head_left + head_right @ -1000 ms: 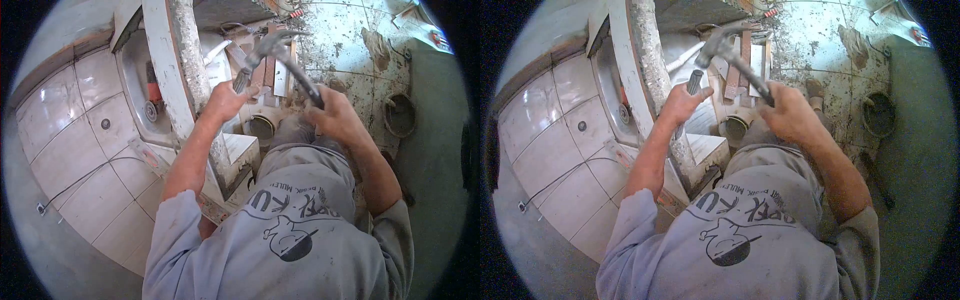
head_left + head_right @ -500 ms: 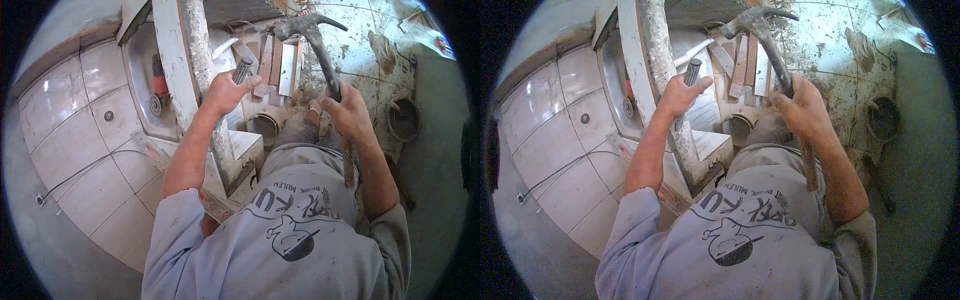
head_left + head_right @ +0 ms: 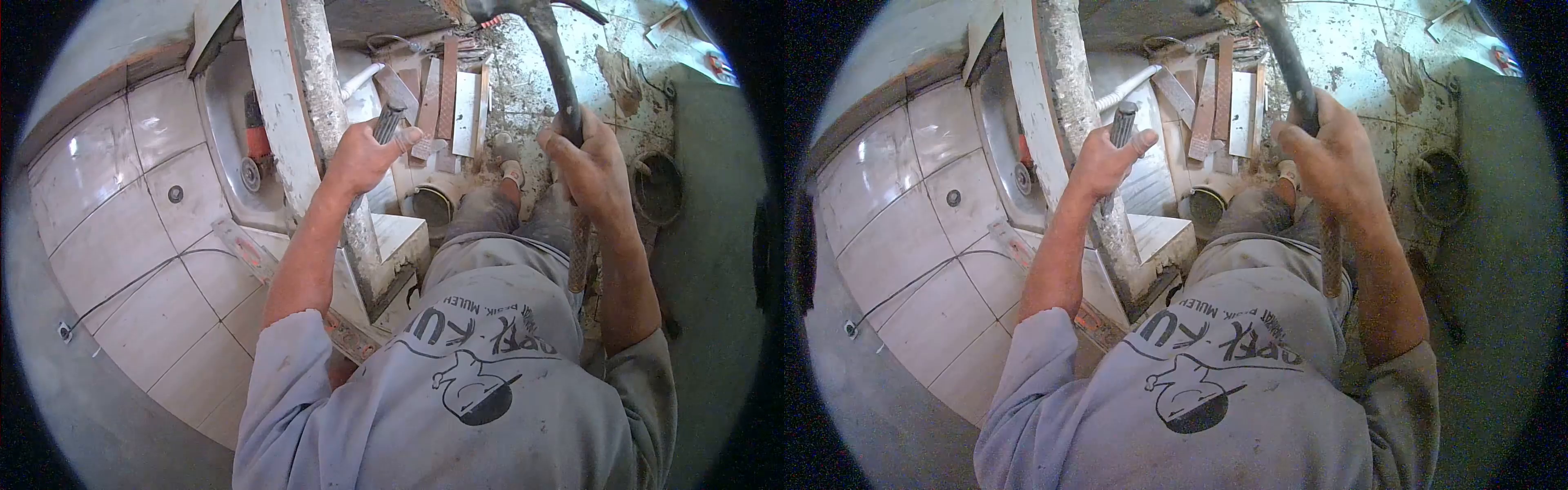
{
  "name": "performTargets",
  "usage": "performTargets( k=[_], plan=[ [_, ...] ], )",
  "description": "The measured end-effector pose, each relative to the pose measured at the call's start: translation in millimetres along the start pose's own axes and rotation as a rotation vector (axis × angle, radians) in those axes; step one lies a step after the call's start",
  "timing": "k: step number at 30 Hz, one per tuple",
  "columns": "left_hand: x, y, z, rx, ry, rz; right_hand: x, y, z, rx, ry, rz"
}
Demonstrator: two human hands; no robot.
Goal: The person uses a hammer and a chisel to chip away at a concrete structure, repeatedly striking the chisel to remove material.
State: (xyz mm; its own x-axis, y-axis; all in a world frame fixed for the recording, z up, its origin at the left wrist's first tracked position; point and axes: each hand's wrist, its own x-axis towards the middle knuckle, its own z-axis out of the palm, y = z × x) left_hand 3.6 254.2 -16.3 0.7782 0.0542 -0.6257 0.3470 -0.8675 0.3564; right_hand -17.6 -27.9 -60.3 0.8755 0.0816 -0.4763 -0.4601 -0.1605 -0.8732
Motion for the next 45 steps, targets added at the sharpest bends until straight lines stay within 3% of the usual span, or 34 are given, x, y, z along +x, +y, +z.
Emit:
performTargets(
  k=[5, 7, 11, 12, 14, 16, 18, 21, 24, 25, 26, 28, 29, 31, 32, 34, 36, 38, 40, 42, 45],
  plan=[
    [-6.3, 12.2, 2.7, 0.041, -0.04, -0.01, -5.1, -12.1, -3.5, 0.019, 0.011, 0.027],
    [-7.0, 14.4, 4.9, -0.009, -0.043, -0.016, -8.4, -25.4, -6.1, 0.237, 0.067, 0.066],
    [-3.4, 5.6, 11.4, 0.097, -0.014, 0.066, -11.8, -10.5, 5.1, 0.115, 0.174, -0.049],
    [-5.0, 12.6, 8.2, 0.098, -0.073, 0.01, -14.4, -0.9, 13.3, 0.113, 0.18, -0.052],
    [-5.2, 12.6, 13.6, 0.104, -0.138, -0.039, -20.5, 14.6, 26.6, -0.274, -0.066, -0.287],
    [-1.1, -2.3, 28.0, 0.063, 0.025, 0.168, -22.8, 6.6, 13.7, -0.246, -0.168, -0.183],
    [-0.5, -3.1, 24.7, 0.058, 0.026, 0.143, -17.1, -5.4, -0.5, -0.216, -0.286, -0.083],
    [-11.4, 11.9, 13.7, 0.062, -0.045, 0.032, -10.2, -14.9, -15.6, 0.144, 0.048, 0.095],
    [-5.3, 16.0, 9.3, 0.058, -0.092, -0.025, -4.3, -1.9, -1.6, -0.021, 0.137, -0.05],
    [-1.5, 11.2, 10.7, 0.08, -0.062, -0.024, -11.1, -3.3, 1.9, -0.165, -0.051, -0.192],
    [-1.3, 7.1, 13.1, 0.102, -0.04, -0.029, -12.2, 3.5, 3.5, -0.161, -0.047, -0.185],
    [-5.4, 3.7, 14.4, 0.099, -0.064, -0.047, -10.8, 12.8, 5.8, -0.299, -0.341, -0.184],
    [-1.4, 4.7, 12.0, 0.088, -0.06, -0.061, -3.7, 9.1, 1.6, -0.304, -0.336, -0.2],
    [-4.5, 13.2, 8.4, 0.071, -0.063, -0.05, -3.0, -3.2, -4.2, -0.056, -0.16, -0.01],
    [-9.5, 14.6, 9.0, 0.047, -0.07, -0.037, -4.2, -6.9, -5.0, -0.054, -0.169, 0.004],
    [-7.9, 14.4, 10.2, 0.043, -0.056, -0.024, 6.6, -17.5, -9.3, -0.085, 0.055, -0.031],
    [-9.2, 11.0, 12.8, 0.122, -0.043, 0.007, -1.1, -11.9, 0.2, -0.072, 0.015, 0.048],
    [-8.7, 7.5, 15.1, 0.093, -0.045, -0.024, -15.2, 1.3, 10.6, -0.346, -0.366, -0.091],
    [-8.4, 2.2, 16.8, 0.064, -0.033, -0.053, -20.4, 3.5, 9.0, -0.317, -0.386, -0.099],
    [-9.2, -2.8, 17.9, 0.106, 0.031, 0.077, -18.5, 9.1, 3.7, -0.232, -0.24, -0.103],
    [-16.7, 7.2, 3.8, -0.089, -0.044, -0.008, -8.2, 4.9, -5.9, -0.155, -0.082, 0.012]
  ],
)
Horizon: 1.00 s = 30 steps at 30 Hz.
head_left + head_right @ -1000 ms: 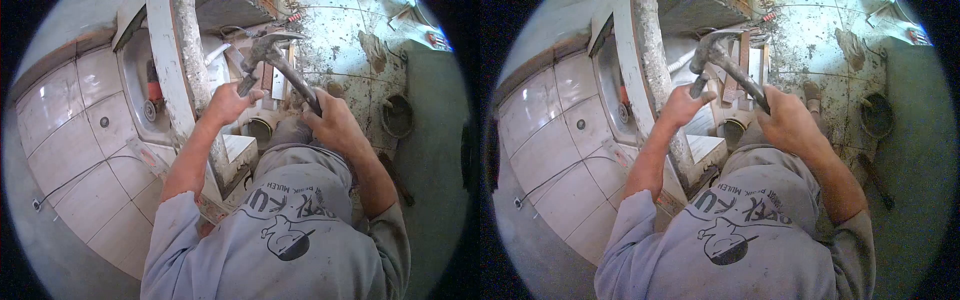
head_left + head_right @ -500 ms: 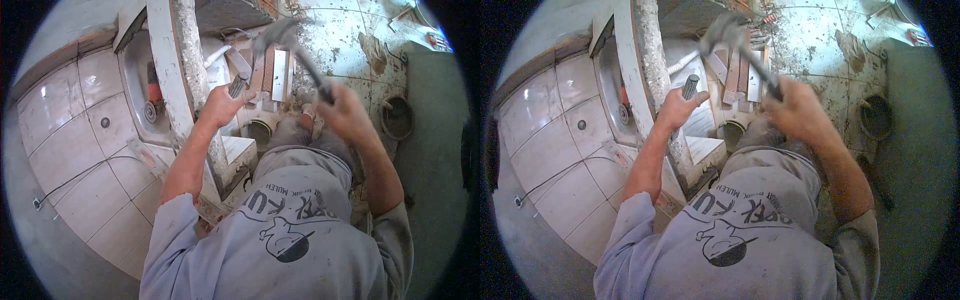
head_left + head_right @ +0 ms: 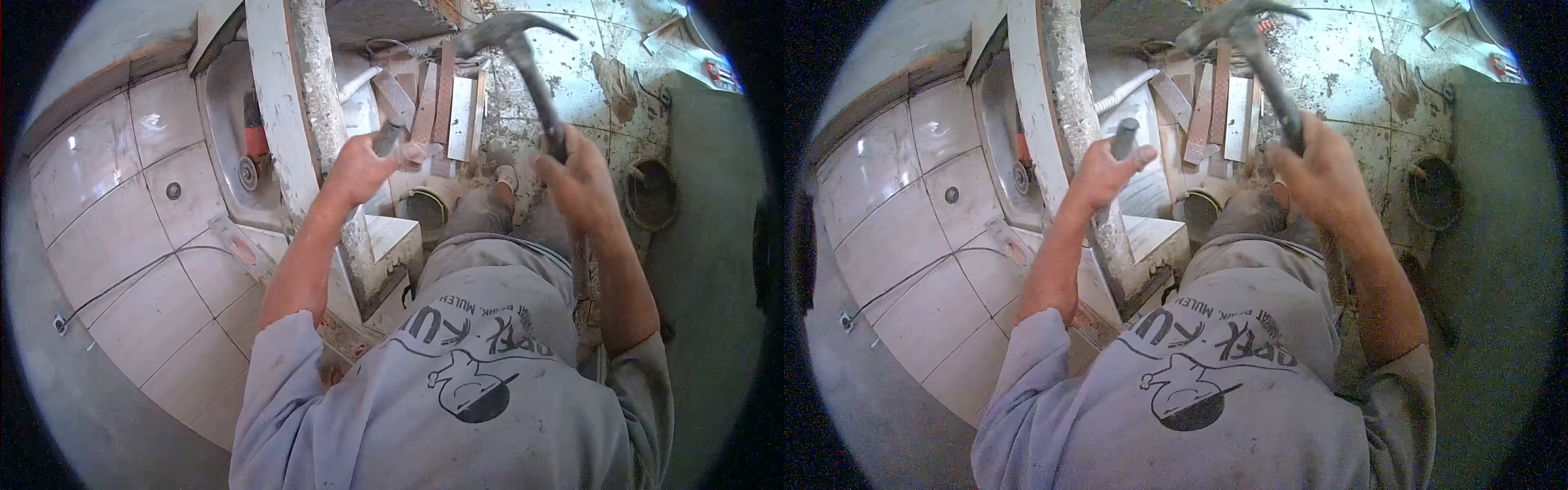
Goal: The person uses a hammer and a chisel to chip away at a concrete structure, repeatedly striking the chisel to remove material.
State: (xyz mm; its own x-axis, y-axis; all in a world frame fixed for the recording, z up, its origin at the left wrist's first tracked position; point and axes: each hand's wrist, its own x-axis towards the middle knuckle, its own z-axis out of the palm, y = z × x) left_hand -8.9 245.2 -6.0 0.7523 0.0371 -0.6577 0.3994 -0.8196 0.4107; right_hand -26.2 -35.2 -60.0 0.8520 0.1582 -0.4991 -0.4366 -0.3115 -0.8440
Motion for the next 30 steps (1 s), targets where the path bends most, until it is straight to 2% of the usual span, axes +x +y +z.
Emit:
performTargets(
  k=[3, 8, 10, 14, 17, 19, 20, 21, 24, 27, 29, 30],
  plan=[
    [2.9, 3.4, -17.5, -0.062, 0.023, -0.049, 3.5, -5.4, -8.0, -0.004, -0.009, 0.016],
    [13.0, -12.5, -8.2, 0.108, 0.005, -0.14, -5.2, 0.3, 8.4, 0.04, -0.073, -0.036],
    [12.0, -16.3, -1.8, -0.023, 0.073, 0.057, -7.5, 3.0, 17.0, -0.065, -0.11, -0.002],
    [11.4, -13.1, -2.4, 0.021, 0.073, 0.041, -9.7, 7.5, 18.9, 0.032, -0.134, -0.049],
    [10.5, -5.7, 2.7, 0.014, 0.055, 0.067, -8.8, -0.5, 6.6, 0.031, -0.13, 0.07],
    [9.9, 0.0, 5.6, 0.143, 0.007, -0.012, -3.0, 1.5, -0.1, 0.105, 0.051, 0.036],
    [10.1, -0.6, 6.1, 0.141, 0.009, -0.008, 0.6, -0.3, -2.2, 0.244, 0.124, -0.001],
    [10.5, -2.1, 7.6, 0.134, 0.016, 0.004, 1.1, -4.9, -7.1, 0.241, 0.129, -0.003],
    [10.9, -3.7, 7.2, 0.12, 0.019, 0.017, 3.0, -15.9, -15.0, 0.518, 0.257, 0.026],
    [8.0, 3.4, 6.0, 0.144, 0.002, -0.006, 5.4, -14.6, -6.6, 0.379, 0.24, 0.031],
    [5.6, -0.6, 7.7, 0.169, -0.014, -0.015, 2.2, -7.0, 5.0, 0.269, 0.135, 0.02],
    [9.4, -16.3, 10.6, 0.205, 0.043, 0.034, -3.8, -12.9, 8.4, 0.202, 0.078, 0.042]
  ],
)
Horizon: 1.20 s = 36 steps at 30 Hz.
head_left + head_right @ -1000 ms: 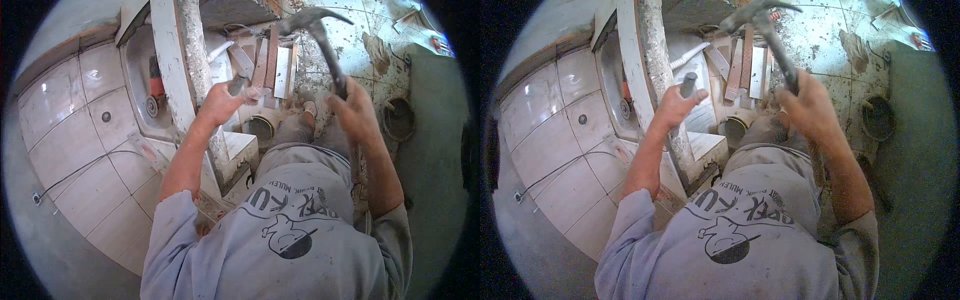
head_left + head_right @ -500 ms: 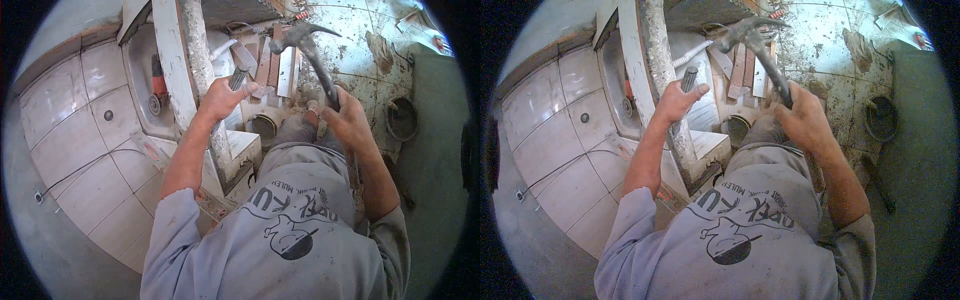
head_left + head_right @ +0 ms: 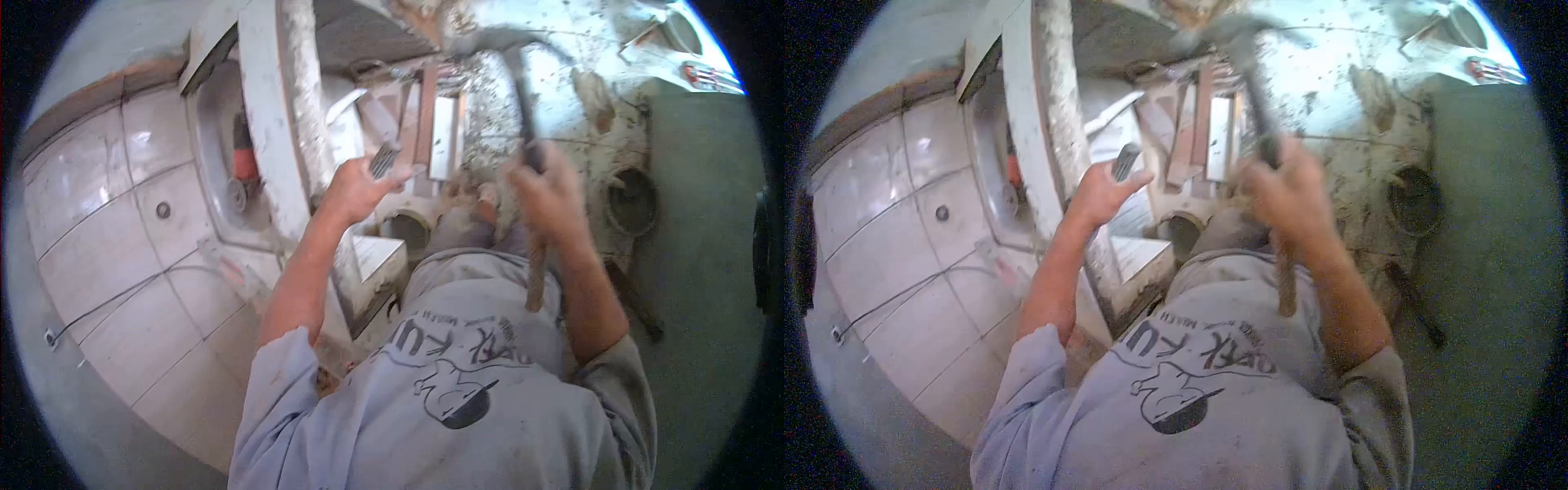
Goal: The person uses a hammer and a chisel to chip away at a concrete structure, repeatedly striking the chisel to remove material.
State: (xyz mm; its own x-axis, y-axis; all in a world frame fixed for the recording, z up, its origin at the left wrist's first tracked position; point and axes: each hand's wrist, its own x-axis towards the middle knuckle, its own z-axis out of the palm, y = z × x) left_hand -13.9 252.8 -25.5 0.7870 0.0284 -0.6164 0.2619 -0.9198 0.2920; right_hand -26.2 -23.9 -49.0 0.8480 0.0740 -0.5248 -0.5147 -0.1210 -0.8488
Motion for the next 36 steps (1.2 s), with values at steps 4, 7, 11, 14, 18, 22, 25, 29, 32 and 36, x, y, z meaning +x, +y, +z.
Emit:
performTargets(
  k=[4, 7, 11, 14, 18, 22, 25, 29, 32, 36],
  plan=[
    [-5.4, 17.6, -8.7, -0.104, 0.069, 0.09, -11.0, 26.8, 15.3, -0.092, -0.112, -0.155],
    [-9.2, 8.0, -9.2, -0.11, 0.032, 0.049, -19.9, 22.0, 8.1, -0.189, -0.141, -0.169],
    [-21.0, 30.2, -12.8, -0.186, 0.011, 0.015, -23.8, 29.4, -11.0, -0.484, -0.051, -0.167],
    [-17.2, 20.8, 2.3, -0.184, 0.089, 0.039, -24.5, 37.5, -27.2, -0.548, -0.053, -0.071],
    [-8.1, 41.2, 8.6, -0.332, 0.208, 0.167, -30.8, 50.3, -40.2, -0.422, -0.067, 0.013],
    [-4.9, 72.7, 4.5, -0.415, 0.228, 0.295, -26.7, 52.8, -50.7, -0.491, -0.178, 0.242],
    [8.1, 74.9, 11.8, -0.406, 0.192, 0.283, -8.1, 116.0, -66.1, -1.176, -0.42, -0.423],
    [14.0, 89.3, 4.5, -0.413, 0.255, 0.386, -34.7, 81.3, -77.4, -0.916, -0.282, 0.031],
    [35.5, 88.6, 14.3, -0.527, 0.179, 0.508, -19.0, 107.4, -88.5, -1.111, -0.279, -0.038],
    [36.8, 103.5, 5.2, -0.569, 0.206, 0.522, 26.8, 164.4, -108.6, -1.174, -0.398, -0.263]
  ],
)
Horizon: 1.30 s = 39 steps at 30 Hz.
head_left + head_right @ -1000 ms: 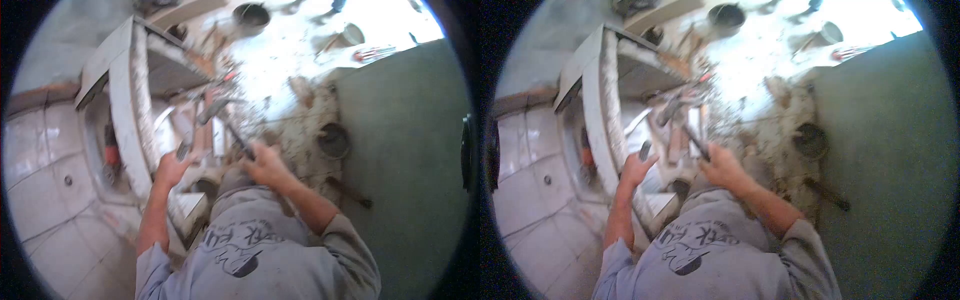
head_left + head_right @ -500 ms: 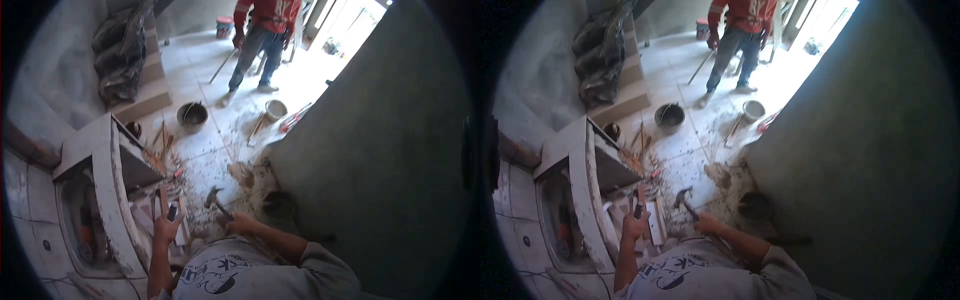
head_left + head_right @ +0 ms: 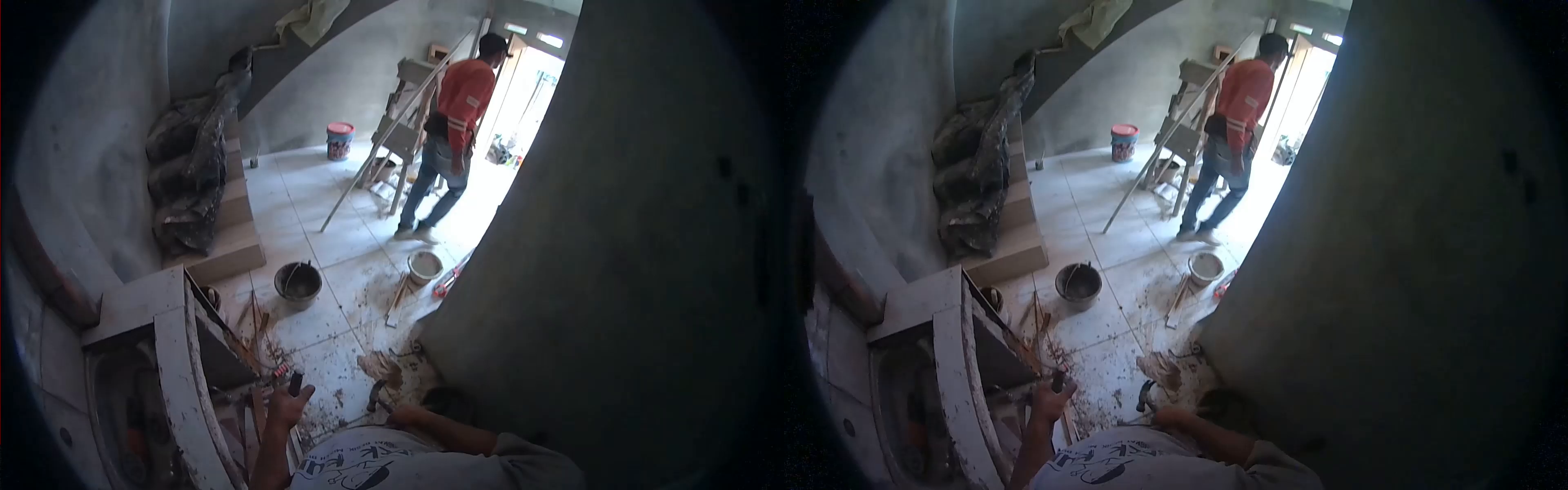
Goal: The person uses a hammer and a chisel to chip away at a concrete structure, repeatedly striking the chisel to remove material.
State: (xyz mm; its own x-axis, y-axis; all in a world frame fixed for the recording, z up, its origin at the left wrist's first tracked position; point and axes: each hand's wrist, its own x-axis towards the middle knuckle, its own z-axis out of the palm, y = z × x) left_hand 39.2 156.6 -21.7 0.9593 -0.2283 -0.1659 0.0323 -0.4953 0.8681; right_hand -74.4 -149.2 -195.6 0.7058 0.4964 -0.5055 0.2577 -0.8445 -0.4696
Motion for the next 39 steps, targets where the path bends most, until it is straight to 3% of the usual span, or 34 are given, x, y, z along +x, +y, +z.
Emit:
performTargets(
  k=[1, 3, 5, 9, 12, 14, 17, 20, 21, 23, 26, 29, 33, 35, 39],
  plan=[
    [3.1, 0.4, -1.5, -0.005, 0.011, 0.022, 3.9, 3.9, -2.6, 0.009, 0.013, 0.012],
    [9.5, 3.7, -6.5, 0.086, -0.058, -0.138, 11.3, 8.5, -4.2, 0.077, -0.018, 0.084],
    [12.3, 11.4, -10.1, 0.077, -0.013, -0.072, 21.0, 12.1, -2.8, 0.102, -0.117, 0.257],
    [16.7, 3.2, -11.9, -0.036, 0.05, -0.096, 24.5, 2.2, -13.0, 0.256, -0.097, 0.366],
    [17.2, 4.9, -16.2, -0.056, 0.022, -0.117, 33.0, 11.6, -4.8, 0.251, -0.124, 0.353],
    [16.9, 3.9, -15.9, -0.026, -0.015, -0.152, 37.0, 19.2, -0.1, -0.13, -0.144, -0.048],
    [15.0, 0.2, -13.6, -0.067, 0.051, -0.045, 51.1, 36.3, 29.1, 0.097, -0.089, 0.221],
    [16.2, -5.4, -12.2, -0.085, 0.086, -0.075, 6.2, -43.6, -48.4, 0.147, -0.103, 0.403],
    [16.7, -5.4, -13.1, -0.082, 0.08, -0.079, 10.2, -38.0, -40.1, 0.154, -0.107, 0.404],
    [18.3, -5.3, -14.2, -0.112, 0.031, -0.208, 20.6, -21.2, -22.9, -0.073, -0.197, 0.157],
    [18.6, -7.6, -11.9, -0.124, 0.057, -0.155, 18.4, -16.4, -16.9, -0.1, -0.17, 0.065],
    [12.8, 10.8, -17.1, -0.014, 0.027, -0.174, -2.5, -47.4, -44.1, -0.071, -0.134, 0.161],
    [11.4, 13.8, -15.5, 0.001, 0.009, -0.153, 6.5, -33.7, -22.5, 0.06, -0.063, 0.256],
    [7.4, 19.2, -14.5, -0.058, 0.089, -0.07, 8.4, -31.1, -21.0, -0.115, -0.167, 0.055],
    [27.4, -38.0, -2.8, -0.086, -0.007, -0.207, 8.3, -31.9, -16.1, -0.124, -0.147, 0.054]
  ],
)
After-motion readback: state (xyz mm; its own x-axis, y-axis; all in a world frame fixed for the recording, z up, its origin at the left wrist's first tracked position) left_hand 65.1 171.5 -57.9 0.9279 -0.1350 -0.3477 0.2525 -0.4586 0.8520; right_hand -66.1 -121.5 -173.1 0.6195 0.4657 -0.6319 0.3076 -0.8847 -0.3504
